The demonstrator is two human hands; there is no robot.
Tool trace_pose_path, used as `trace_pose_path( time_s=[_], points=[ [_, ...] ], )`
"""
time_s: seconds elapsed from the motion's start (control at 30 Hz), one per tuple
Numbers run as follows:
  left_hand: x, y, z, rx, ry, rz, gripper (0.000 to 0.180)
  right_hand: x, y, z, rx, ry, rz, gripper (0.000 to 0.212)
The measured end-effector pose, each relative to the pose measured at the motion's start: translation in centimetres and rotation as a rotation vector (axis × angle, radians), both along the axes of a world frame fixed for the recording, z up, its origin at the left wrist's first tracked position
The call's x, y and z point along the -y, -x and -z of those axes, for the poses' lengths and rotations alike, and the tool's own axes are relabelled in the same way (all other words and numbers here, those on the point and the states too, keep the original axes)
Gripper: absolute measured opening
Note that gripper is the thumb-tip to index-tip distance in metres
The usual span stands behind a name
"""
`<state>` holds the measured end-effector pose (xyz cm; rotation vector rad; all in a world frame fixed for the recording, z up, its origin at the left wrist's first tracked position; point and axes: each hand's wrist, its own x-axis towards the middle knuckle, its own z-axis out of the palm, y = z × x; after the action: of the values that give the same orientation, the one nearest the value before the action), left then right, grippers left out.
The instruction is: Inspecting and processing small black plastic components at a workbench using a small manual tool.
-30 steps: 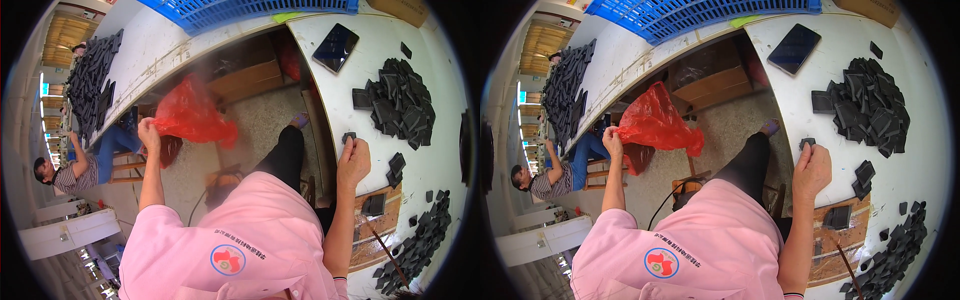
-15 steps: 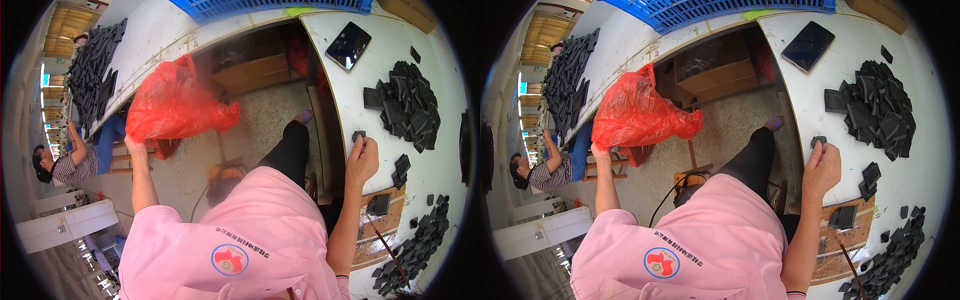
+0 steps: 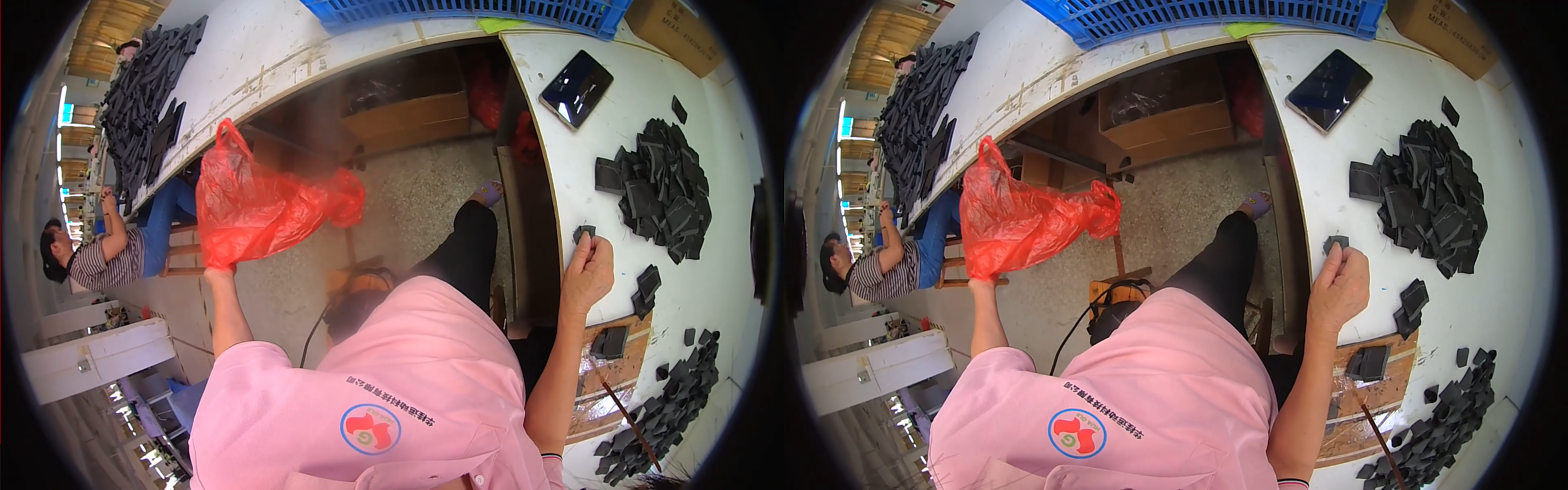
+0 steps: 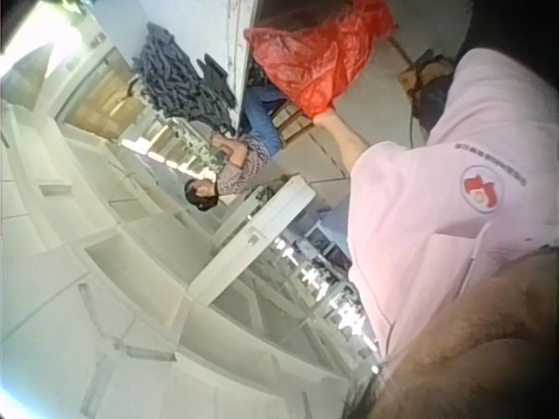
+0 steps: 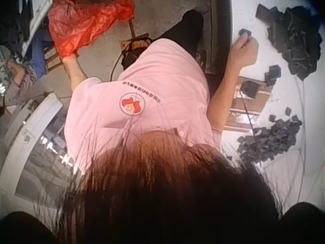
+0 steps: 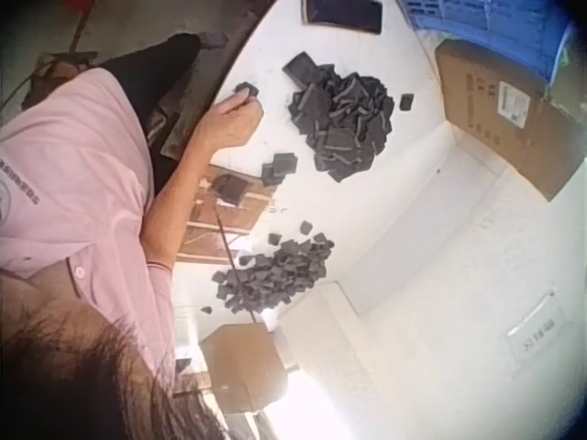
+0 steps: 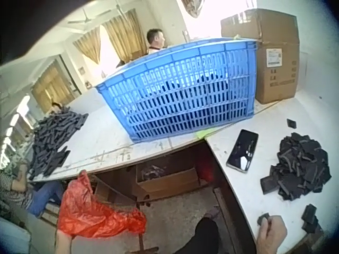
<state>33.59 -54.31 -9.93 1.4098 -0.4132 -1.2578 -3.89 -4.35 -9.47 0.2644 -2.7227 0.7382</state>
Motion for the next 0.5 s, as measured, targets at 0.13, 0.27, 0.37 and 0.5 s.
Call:
trace_pose_path(
  time_s=[0.13, 0.27, 0.37, 0.5],
  points=[
    [-0.5, -2.7, 4.4, -0.094, -0.147, 0.103, 0.048, 0.0, 0.0, 0.3, -0.041, 0.025, -0.01, 0.018],
    [-2.6, -0.2, 4.5, -0.225, -0.187, 0.197, 0.054, 0.0, 0.1, 0.3, -0.031, 0.007, 0.004, 0.019],
    [-2.4, 1.3, 5.2, -0.205, -0.132, 0.216, 0.054, 0.2, 0.1, 0.2, -0.043, 0.02, 0.001, 0.021],
    [-2.0, 2.1, 6.0, -0.154, -0.162, 0.336, 0.046, 0.1, 0.1, 0.2, -0.033, 0.004, 0.0, 0.019]
  ],
)
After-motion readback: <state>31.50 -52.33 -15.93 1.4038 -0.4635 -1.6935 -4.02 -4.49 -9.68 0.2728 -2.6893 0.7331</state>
